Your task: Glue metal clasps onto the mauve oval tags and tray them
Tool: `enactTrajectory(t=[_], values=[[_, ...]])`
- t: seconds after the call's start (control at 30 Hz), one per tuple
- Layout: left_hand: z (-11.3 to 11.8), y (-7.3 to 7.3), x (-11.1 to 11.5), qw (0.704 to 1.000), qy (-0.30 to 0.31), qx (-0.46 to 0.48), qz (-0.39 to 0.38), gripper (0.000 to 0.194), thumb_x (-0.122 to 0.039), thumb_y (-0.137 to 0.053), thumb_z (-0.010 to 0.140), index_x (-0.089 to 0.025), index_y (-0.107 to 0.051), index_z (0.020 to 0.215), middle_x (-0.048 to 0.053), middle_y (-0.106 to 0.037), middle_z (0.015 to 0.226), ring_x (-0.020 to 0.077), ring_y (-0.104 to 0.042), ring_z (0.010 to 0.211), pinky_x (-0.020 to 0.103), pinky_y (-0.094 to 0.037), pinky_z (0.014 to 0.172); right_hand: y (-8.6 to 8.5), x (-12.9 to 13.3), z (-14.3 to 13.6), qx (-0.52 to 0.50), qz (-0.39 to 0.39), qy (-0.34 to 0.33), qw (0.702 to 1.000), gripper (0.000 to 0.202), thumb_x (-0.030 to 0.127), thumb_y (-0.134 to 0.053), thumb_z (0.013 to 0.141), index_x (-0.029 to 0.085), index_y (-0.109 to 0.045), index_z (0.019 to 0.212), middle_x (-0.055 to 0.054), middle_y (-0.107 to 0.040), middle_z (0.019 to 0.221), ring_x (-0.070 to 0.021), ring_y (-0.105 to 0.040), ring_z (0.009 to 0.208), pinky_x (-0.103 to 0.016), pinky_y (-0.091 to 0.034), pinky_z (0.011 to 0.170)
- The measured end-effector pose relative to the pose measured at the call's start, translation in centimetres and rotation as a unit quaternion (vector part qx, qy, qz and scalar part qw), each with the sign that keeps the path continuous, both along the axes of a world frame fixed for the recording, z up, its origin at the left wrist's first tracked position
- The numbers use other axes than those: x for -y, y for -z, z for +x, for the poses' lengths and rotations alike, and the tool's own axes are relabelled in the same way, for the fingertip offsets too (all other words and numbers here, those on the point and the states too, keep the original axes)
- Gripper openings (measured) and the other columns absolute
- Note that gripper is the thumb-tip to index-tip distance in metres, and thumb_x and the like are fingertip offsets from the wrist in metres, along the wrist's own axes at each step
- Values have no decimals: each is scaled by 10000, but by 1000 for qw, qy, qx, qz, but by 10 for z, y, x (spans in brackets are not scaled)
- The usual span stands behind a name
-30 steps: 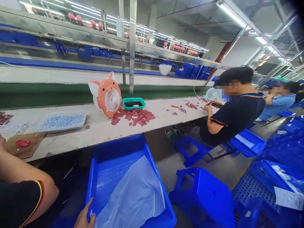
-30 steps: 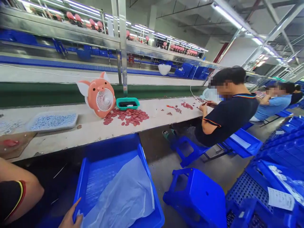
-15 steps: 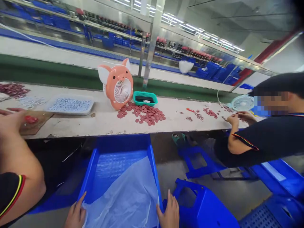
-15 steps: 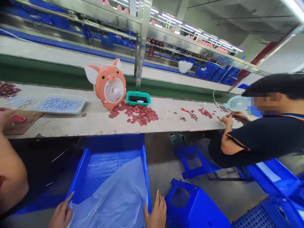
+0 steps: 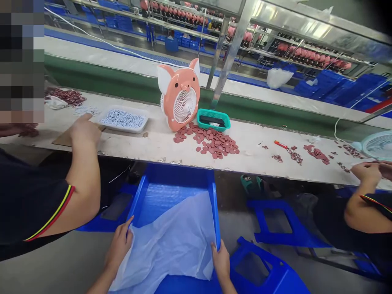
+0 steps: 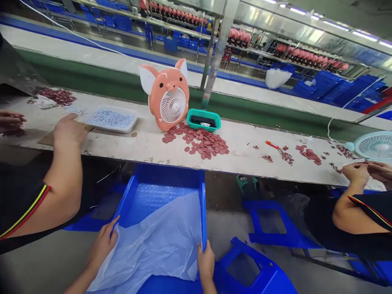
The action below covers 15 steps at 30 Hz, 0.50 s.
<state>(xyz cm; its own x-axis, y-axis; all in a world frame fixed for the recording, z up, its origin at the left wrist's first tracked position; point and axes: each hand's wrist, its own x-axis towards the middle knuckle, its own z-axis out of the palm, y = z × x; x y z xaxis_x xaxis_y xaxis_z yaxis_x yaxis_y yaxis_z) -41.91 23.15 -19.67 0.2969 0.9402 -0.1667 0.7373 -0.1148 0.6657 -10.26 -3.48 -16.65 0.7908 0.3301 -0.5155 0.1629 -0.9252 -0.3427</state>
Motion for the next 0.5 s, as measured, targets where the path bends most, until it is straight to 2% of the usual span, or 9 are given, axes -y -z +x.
enactTrajectory(t=[0.13, 0.2, 0.27, 0.37, 0.47, 0.5], values=[[6, -13, 11, 1000, -22, -15, -11, 399, -383, -558, 973, -177, -594, 1312, 123, -636, 1311, 287, -636, 1152, 518, -520, 984, -11, -9, 4, 46, -21, -34, 998, 384, 354, -552, 1007, 183, -539, 1350, -116, -606, 1327, -244, -639, 1140, -456, -561, 944], [4, -23, 18, 999, -36, -30, -22, 410, -402, -550, 975, -180, -605, 1316, 117, -632, 1354, 297, -636, 1167, 503, -530, 970, -21, -16, 8, 75, -22, -72, 994, 412, 333, -552, 1007, 211, -507, 1397, -123, -520, 1449, -273, -567, 1263, -487, -524, 1012], [0, -31, 24, 997, -53, -49, -36, 404, -370, -487, 995, -197, -604, 1340, 111, -629, 1392, 291, -637, 1187, 477, -533, 968, -31, -30, 23, 97, -24, -120, 988, 383, 320, -560, 1002, 228, -535, 1373, -113, -504, 1470, -274, -536, 1297, -495, -497, 1046], [-10, -43, 32, 988, -107, -97, -57, 462, -332, -367, 996, -232, -587, 1390, 127, -650, 1388, 315, -699, 1086, 452, -572, 871, -45, -70, 65, 118, -36, -186, 975, 320, 344, -574, 995, 204, -596, 1282, -103, -601, 1333, -249, -603, 1187, -486, -519, 1004], [-21, -58, 49, 970, -180, -152, -62, 585, -396, -246, 992, -171, -539, 1445, 213, -707, 1261, 405, -742, 854, 519, -582, 691, -56, -125, 115, 141, -35, -253, 956, 307, 356, -591, 984, 197, -613, 1246, -95, -616, 1298, -244, -612, 1159, -487, -519, 996], [-22, -63, 57, 966, -193, -165, -56, 625, -423, -222, 990, -131, -520, 1456, 247, -711, 1224, 431, -737, 840, 545, -577, 669, -59, -144, 130, 146, -32, -274, 950, 301, 360, -598, 980, 189, -620, 1227, -95, -619, 1291, -244, -613, 1156, -487, -520, 993]])
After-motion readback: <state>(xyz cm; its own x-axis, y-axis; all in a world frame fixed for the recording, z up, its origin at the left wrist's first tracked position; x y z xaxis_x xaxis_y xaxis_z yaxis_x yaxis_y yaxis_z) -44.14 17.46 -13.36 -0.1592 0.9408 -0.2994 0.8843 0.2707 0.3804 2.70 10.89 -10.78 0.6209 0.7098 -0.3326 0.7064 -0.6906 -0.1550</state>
